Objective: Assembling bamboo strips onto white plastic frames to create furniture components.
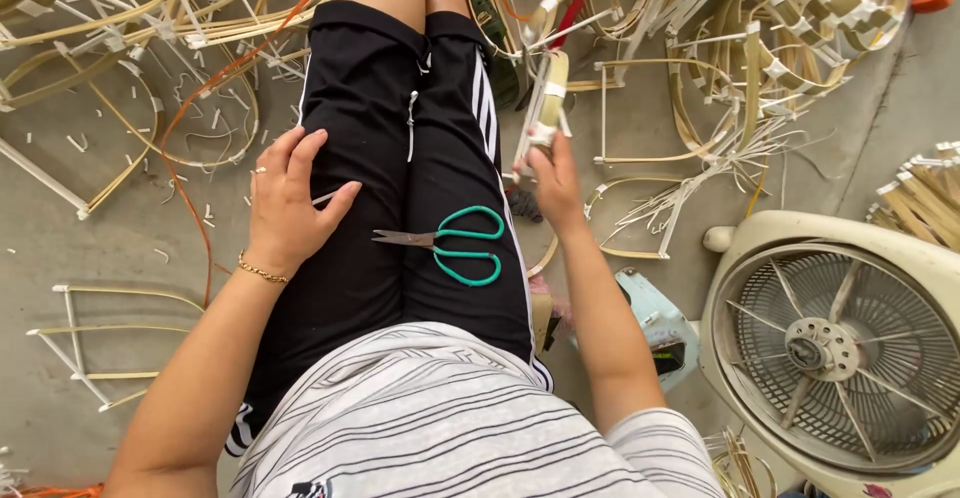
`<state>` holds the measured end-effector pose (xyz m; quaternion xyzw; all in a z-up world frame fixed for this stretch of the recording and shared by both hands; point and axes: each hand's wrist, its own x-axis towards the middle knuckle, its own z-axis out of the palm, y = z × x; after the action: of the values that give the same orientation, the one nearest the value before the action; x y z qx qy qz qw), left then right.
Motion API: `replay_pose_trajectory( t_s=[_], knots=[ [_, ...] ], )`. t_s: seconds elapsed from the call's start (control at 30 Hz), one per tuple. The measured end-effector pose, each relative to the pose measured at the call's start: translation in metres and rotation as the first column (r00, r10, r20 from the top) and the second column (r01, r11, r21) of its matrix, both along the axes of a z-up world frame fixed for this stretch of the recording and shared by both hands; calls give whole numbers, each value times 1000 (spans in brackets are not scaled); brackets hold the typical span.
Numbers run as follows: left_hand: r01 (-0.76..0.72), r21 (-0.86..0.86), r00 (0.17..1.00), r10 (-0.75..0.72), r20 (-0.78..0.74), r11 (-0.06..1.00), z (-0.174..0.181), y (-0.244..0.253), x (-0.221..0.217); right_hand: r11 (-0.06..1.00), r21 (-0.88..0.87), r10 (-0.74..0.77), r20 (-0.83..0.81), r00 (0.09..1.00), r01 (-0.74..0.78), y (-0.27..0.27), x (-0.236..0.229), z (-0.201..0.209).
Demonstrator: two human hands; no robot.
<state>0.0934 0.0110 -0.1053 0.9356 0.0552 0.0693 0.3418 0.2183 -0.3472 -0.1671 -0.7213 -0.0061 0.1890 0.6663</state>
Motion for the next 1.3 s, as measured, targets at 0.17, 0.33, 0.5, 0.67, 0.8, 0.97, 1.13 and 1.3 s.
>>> replay_pose_trajectory(
  t_s=[0.17, 0.33, 0.5, 0.67, 0.8, 0.97, 1.13, 1.3],
  knots=[
    [-133, -765, 991, 87, -101, 629, 23, -38, 12, 800, -479, 571, 422, 705, -361, 17, -55, 128],
    [-420, -879, 907, -81, -412, -227, 71, -30, 20, 609, -738, 781, 492, 384, -293, 86, -94, 185],
    [-230, -933, 970, 7, -242, -278, 45, 4, -29, 923, -380, 356, 790, 499, -57, 79, -91, 177],
    [-115, -901, 993, -49, -104, -417, 20, -4, -70, 930, 367, 88, -192, 977, -11, 55, -76, 121],
    [-69, -948, 996, 40, -85, -311, 21, -10, -90, 921, 383, 113, -108, 988, -64, 58, -97, 134],
    [-48, -991, 988, 138, -65, -123, 19, -14, -101, 930, 328, 168, 17, 986, -164, 61, -112, 147],
    [-123, -988, 987, 95, -132, -98, 29, -11, -88, 994, -14, 109, 224, 968, -109, 77, -121, 178],
    [-18, -987, 999, 52, -10, 157, 35, -5, -75, 948, -317, 142, 356, 924, -24, 99, -130, 217]
  ],
)
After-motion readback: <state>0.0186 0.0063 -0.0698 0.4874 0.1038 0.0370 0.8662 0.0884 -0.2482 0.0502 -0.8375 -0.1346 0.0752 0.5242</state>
